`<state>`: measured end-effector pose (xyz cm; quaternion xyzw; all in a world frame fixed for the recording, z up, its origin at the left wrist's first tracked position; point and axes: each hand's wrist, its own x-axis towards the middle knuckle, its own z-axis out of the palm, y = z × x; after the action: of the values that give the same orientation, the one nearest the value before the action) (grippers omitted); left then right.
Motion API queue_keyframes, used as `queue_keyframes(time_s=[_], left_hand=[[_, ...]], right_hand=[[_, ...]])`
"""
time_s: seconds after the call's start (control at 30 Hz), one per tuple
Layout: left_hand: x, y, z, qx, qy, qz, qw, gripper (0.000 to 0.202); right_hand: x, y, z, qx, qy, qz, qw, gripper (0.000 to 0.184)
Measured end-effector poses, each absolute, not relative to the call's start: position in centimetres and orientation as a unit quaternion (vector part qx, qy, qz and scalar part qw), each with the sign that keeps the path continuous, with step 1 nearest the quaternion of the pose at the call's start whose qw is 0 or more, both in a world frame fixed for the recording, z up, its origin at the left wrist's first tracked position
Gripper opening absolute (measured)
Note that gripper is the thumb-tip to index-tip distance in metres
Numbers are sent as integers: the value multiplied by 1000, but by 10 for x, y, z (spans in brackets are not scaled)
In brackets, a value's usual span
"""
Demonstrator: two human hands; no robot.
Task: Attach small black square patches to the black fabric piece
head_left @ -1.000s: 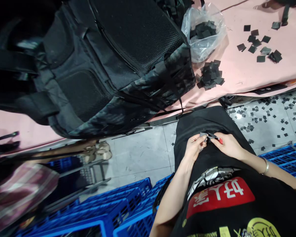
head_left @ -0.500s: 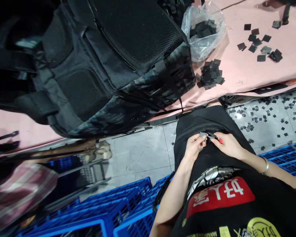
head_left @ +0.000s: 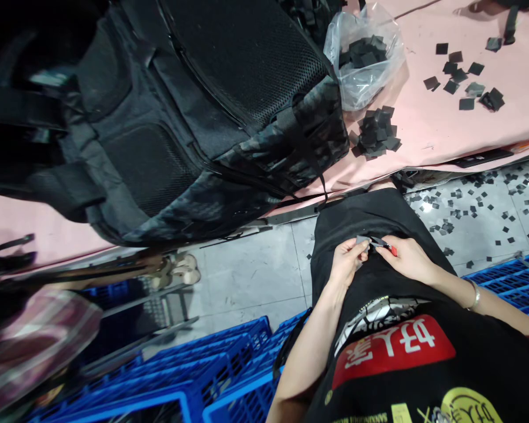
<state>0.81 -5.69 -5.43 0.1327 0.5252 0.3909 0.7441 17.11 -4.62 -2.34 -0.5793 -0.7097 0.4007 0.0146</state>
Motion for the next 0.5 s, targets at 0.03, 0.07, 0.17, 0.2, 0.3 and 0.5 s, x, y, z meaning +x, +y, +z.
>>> queue_keyframes(time_s=[0.03, 0.07, 0.17, 0.2, 0.3, 0.5], left_hand=[[8, -57, -54, 133, 526, 390, 744, 21], [8, -57, -54, 134, 527, 390, 743, 21], [8, -57, -52, 137, 526, 392, 742, 19], [9, -57, -51, 137, 526, 392, 742, 19], [9, -57, -50, 135, 528, 392, 741, 18], [8, -57, -51, 136, 524, 394, 743, 17]], right_hand=[[171, -46, -23, -580, -710, 399, 13, 27], [171, -46, -23, -580, -711, 398, 12, 27], [170, -46, -22, -580, -713, 394, 10, 26], [170, -46, -21, -580, -713, 394, 8, 26], [170, -46, -21, -580, -713, 395, 4, 27], [171, -46, -22, -577, -711, 402, 7, 27]])
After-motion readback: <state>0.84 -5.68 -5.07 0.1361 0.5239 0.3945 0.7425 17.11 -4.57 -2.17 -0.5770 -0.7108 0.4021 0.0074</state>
